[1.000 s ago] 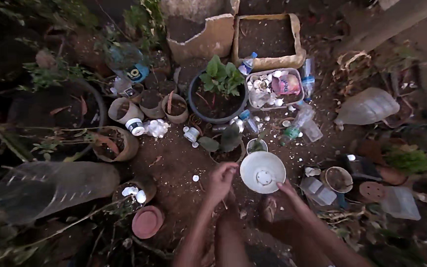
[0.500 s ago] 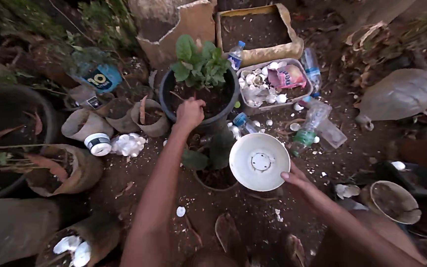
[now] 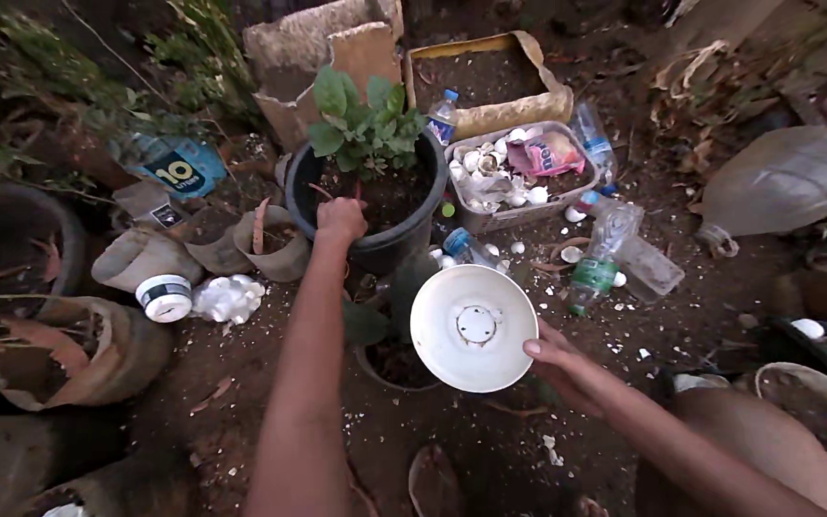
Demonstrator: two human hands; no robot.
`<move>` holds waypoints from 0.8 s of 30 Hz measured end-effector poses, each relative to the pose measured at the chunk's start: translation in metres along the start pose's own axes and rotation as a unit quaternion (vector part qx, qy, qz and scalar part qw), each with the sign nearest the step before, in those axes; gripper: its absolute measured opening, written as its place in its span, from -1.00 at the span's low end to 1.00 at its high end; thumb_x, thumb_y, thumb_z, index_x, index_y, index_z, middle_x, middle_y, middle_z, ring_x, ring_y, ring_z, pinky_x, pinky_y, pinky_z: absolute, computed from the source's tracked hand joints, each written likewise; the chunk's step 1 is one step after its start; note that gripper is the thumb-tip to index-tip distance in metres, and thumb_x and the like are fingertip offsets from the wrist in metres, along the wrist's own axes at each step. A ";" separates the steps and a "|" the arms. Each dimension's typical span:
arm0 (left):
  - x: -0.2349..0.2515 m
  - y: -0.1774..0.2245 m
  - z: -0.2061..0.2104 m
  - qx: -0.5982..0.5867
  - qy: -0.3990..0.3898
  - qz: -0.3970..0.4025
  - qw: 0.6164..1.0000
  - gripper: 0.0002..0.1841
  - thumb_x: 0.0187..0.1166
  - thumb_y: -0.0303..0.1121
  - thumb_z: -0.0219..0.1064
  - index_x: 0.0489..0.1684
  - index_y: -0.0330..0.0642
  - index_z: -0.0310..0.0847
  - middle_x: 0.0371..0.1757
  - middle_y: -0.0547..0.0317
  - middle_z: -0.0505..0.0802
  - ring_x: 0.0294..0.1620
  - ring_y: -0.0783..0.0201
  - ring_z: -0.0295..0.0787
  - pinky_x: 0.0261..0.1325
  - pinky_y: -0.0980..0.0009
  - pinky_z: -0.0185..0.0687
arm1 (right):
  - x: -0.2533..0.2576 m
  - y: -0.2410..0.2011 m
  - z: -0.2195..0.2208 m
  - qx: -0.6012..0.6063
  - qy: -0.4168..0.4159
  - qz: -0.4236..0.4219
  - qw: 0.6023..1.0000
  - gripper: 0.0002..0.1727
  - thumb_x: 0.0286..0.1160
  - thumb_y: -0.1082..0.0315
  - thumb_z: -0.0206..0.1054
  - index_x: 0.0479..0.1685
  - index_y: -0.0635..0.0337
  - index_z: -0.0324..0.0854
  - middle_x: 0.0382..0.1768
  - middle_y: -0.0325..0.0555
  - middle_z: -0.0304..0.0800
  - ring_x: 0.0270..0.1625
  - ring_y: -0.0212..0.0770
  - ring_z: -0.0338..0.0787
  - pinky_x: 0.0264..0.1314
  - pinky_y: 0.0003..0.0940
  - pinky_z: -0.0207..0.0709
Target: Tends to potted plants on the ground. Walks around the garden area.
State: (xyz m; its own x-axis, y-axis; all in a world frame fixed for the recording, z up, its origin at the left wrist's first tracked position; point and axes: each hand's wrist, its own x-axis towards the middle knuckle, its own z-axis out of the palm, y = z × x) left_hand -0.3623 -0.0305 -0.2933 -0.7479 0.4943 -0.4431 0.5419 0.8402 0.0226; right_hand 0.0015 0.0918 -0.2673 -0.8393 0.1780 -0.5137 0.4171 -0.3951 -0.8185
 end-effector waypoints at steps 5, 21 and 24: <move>0.003 -0.003 0.001 -0.002 0.013 -0.016 1.000 -0.56 0.69 -0.35 0.20 0.53 0.11 0.66 0.37 -0.26 0.79 0.45 -0.33 0.66 0.49 -0.39 0.36 | -0.003 0.005 -0.024 -0.024 0.023 -0.007 0.999 0.30 0.06 -0.18 0.53 0.89 0.04 -0.18 0.43 -0.19 0.61 0.26 -0.34 0.77 0.15 -0.42 0.75; 0.003 0.005 -0.001 -0.072 0.022 -0.022 0.997 -0.57 0.72 -0.32 0.18 0.54 -0.02 0.63 0.37 -0.33 0.77 0.44 -0.40 0.66 0.39 -0.45 0.45 | -0.012 0.010 -0.037 -0.006 0.025 -0.003 1.000 0.37 -0.04 -0.23 0.61 0.88 0.03 -0.17 0.43 -0.16 0.63 0.23 -0.28 0.82 0.13 -0.37 0.80; 0.004 0.025 -0.004 -0.108 0.037 0.017 0.993 -0.56 0.76 -0.31 0.12 0.58 -0.08 0.59 0.37 -0.35 0.77 0.42 -0.39 0.67 0.39 -0.43 0.47 | -0.012 0.011 -0.038 -0.003 0.026 -0.003 1.000 0.40 -0.10 -0.26 0.63 0.88 0.03 -0.16 0.41 -0.15 0.64 0.23 -0.26 0.82 0.15 -0.36 0.79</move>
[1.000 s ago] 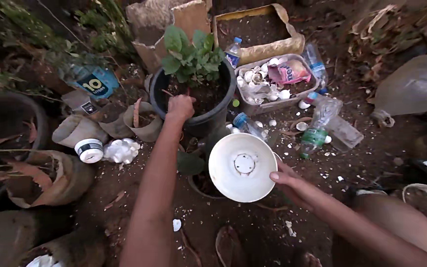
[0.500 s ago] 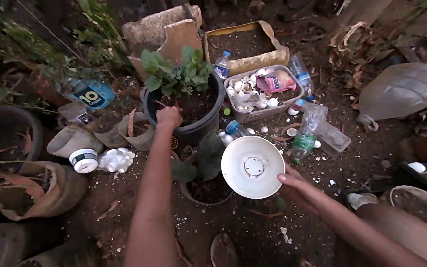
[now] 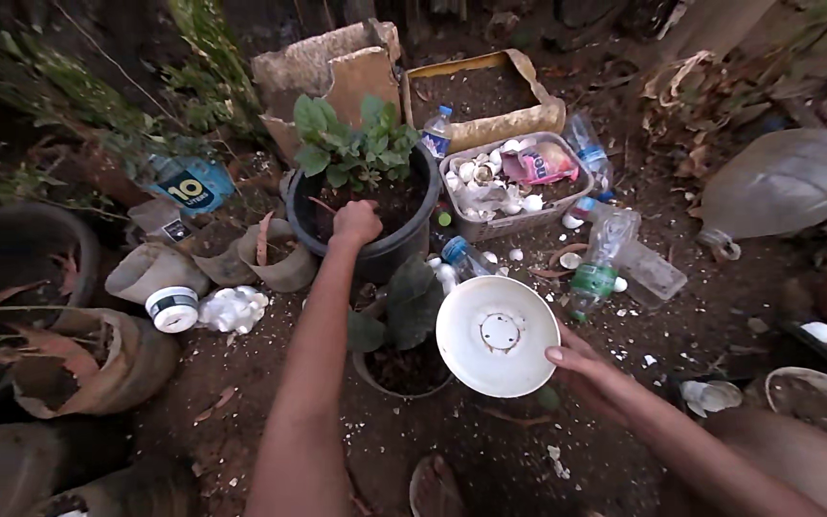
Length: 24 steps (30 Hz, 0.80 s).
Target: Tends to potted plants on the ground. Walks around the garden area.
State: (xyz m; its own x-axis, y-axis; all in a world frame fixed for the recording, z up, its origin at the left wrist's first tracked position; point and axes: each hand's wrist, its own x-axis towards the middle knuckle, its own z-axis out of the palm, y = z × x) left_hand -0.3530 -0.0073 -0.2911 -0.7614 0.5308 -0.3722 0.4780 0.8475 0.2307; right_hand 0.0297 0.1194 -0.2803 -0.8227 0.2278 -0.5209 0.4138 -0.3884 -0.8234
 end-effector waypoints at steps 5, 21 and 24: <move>0.017 0.043 0.005 -0.063 -0.005 -0.007 0.998 -0.40 0.74 -0.29 0.16 0.72 -0.39 0.21 0.36 -0.51 0.70 0.42 -0.42 0.66 0.39 -0.39 0.51 | -0.006 -0.002 0.002 0.001 0.009 0.001 1.000 0.37 -0.05 -0.22 0.61 0.88 0.03 -0.16 0.45 -0.17 0.62 0.27 -0.29 0.80 0.17 -0.39 0.78; 0.042 0.071 0.009 -0.149 0.007 -0.049 0.988 -0.33 0.69 -0.36 0.13 0.85 -0.26 0.07 0.49 -0.41 0.65 0.53 -0.33 0.59 0.45 -0.33 0.48 | -0.009 0.005 -0.015 0.000 0.036 -0.001 0.999 0.41 -0.13 -0.28 0.64 0.86 0.06 -0.11 0.41 -0.19 0.65 0.24 -0.32 0.82 0.16 -0.42 0.77; 0.041 0.067 0.009 -0.148 0.010 -0.042 0.988 -0.28 0.65 -0.39 0.15 0.88 -0.22 0.04 0.46 -0.45 0.66 0.49 -0.39 0.60 0.42 -0.39 0.49 | -0.008 0.004 -0.013 0.003 0.020 -0.007 1.000 0.36 0.00 -0.22 0.60 0.87 0.10 -0.17 0.43 -0.19 0.63 0.24 -0.33 0.81 0.15 -0.42 0.77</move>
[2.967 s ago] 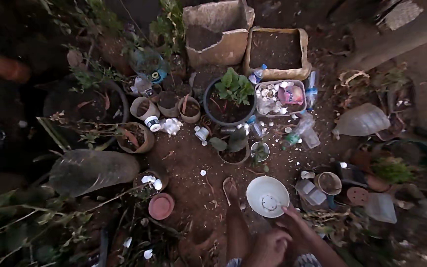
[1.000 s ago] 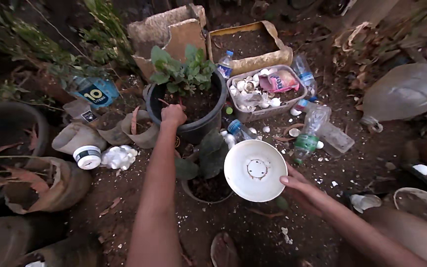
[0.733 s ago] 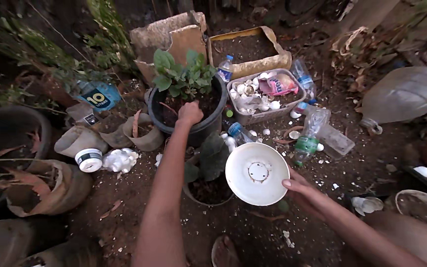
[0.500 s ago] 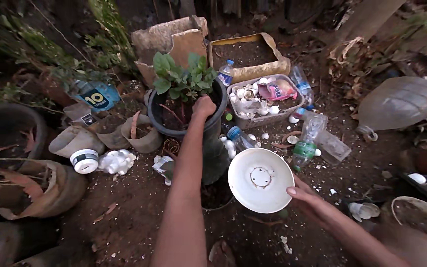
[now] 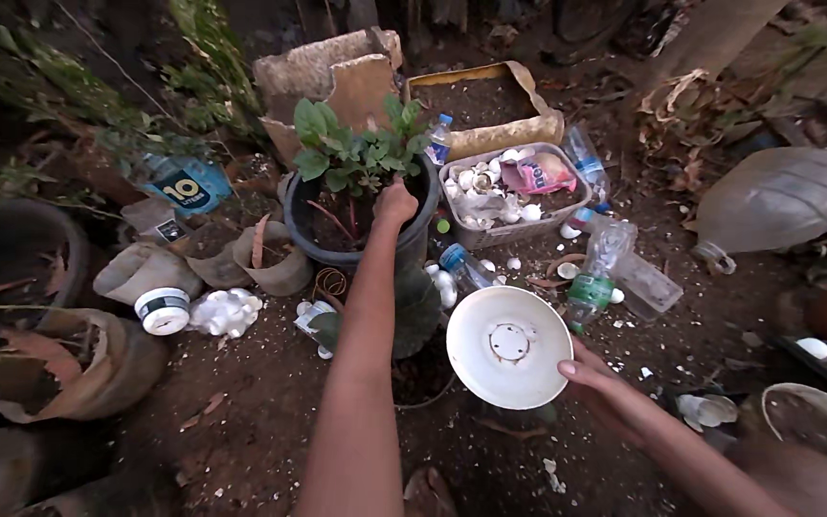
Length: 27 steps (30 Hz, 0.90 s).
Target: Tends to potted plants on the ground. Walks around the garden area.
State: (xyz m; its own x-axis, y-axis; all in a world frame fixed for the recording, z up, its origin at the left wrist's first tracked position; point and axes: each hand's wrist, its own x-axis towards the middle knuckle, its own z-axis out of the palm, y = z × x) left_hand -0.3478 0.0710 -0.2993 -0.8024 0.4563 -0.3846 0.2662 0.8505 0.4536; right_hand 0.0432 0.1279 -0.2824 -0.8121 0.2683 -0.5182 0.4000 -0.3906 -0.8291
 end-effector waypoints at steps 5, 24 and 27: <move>-0.007 -0.001 -0.002 0.031 -0.008 0.003 0.999 -0.33 0.66 -0.38 0.15 0.82 -0.30 0.11 0.43 -0.45 0.67 0.47 -0.37 0.63 0.40 -0.36 0.51 | 0.006 0.005 0.003 0.006 -0.016 0.016 1.000 0.35 -0.03 -0.21 0.60 0.88 0.03 -0.15 0.44 -0.16 0.63 0.25 -0.27 0.81 0.12 -0.37 0.79; -0.136 -0.038 -0.051 0.155 0.059 0.263 0.950 -0.70 0.77 -0.48 0.10 0.20 -0.29 0.77 0.15 -0.27 0.84 0.30 -0.26 0.75 0.37 -0.23 0.56 | 0.040 -0.030 -0.042 0.032 0.065 -0.045 0.996 -0.08 0.27 -0.23 0.41 0.68 -0.14 0.16 0.28 -0.21 0.71 0.22 -0.19 0.80 0.14 -0.17 0.77; -0.169 -0.074 -0.042 0.145 0.012 0.282 0.948 -0.77 0.57 -0.57 0.33 0.09 -0.26 0.82 0.13 -0.23 0.79 0.29 -0.26 0.68 0.32 -0.21 0.59 | 0.046 -0.037 -0.049 0.056 0.094 -0.068 0.992 -0.15 0.36 -0.24 0.36 0.67 -0.21 0.17 0.31 -0.25 0.67 0.26 -0.18 0.77 0.16 -0.13 0.76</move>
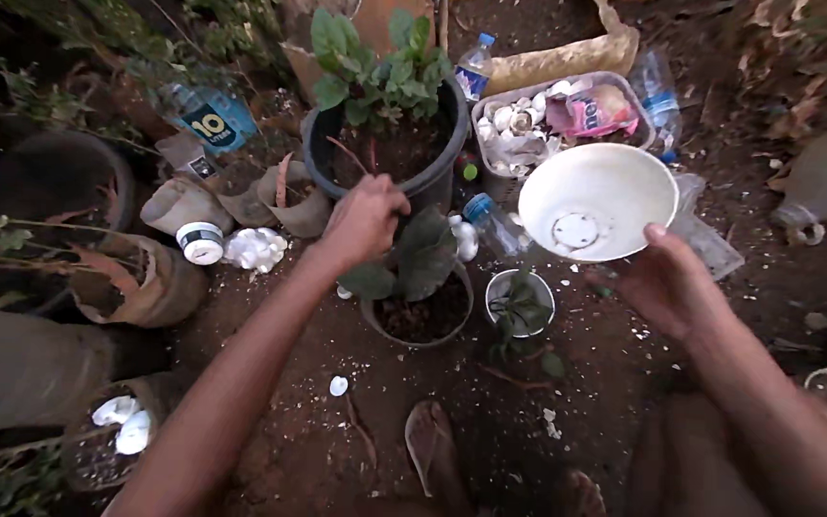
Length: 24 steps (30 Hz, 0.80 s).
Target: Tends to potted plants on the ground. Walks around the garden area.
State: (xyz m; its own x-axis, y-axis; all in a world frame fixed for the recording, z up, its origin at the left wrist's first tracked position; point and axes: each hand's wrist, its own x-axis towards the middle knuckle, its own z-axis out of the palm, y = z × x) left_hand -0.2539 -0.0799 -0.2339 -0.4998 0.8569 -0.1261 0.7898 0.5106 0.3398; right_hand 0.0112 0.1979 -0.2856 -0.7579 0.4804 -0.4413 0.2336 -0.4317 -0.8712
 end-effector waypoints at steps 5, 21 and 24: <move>-0.041 -0.029 0.054 0.013 -0.106 -0.138 0.985 -0.64 0.63 -0.32 0.42 0.33 -0.25 0.72 0.41 -0.29 0.72 0.53 -0.31 0.54 0.61 -0.32 0.27 | 0.011 -0.002 -0.001 0.029 0.036 0.019 0.999 -0.26 0.57 -0.24 0.21 0.67 -0.14 0.21 0.42 -0.12 0.55 0.31 -0.09 0.71 0.22 -0.04 0.70; -0.049 -0.002 0.073 0.067 -0.178 -0.026 0.981 -0.86 0.50 -0.53 0.47 -0.10 -0.20 0.91 0.12 -0.23 0.84 0.34 -0.29 0.68 0.41 -0.26 0.54 | 0.016 -0.001 -0.007 0.023 0.030 0.021 0.999 -0.27 0.55 -0.25 0.24 0.64 -0.14 0.24 0.36 -0.16 0.61 0.29 -0.13 0.74 0.24 -0.09 0.70; -0.052 0.000 0.095 0.115 -0.245 0.030 0.962 -0.75 0.50 -0.63 0.39 -0.01 -0.16 0.91 0.12 -0.19 0.84 0.34 -0.24 0.68 0.40 -0.17 0.53 | 0.016 -0.006 -0.013 0.026 0.058 0.021 0.998 -0.26 0.62 -0.24 0.18 0.71 -0.13 0.18 0.44 -0.12 0.56 0.35 -0.08 0.71 0.30 -0.04 0.67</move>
State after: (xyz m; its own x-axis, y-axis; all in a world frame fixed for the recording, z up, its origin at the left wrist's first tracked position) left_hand -0.1943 -0.1179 -0.3155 -0.2679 0.7862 -0.5568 0.8975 0.4138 0.1524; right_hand 0.0053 0.2181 -0.2899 -0.6722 0.5449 -0.5012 0.2296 -0.4902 -0.8408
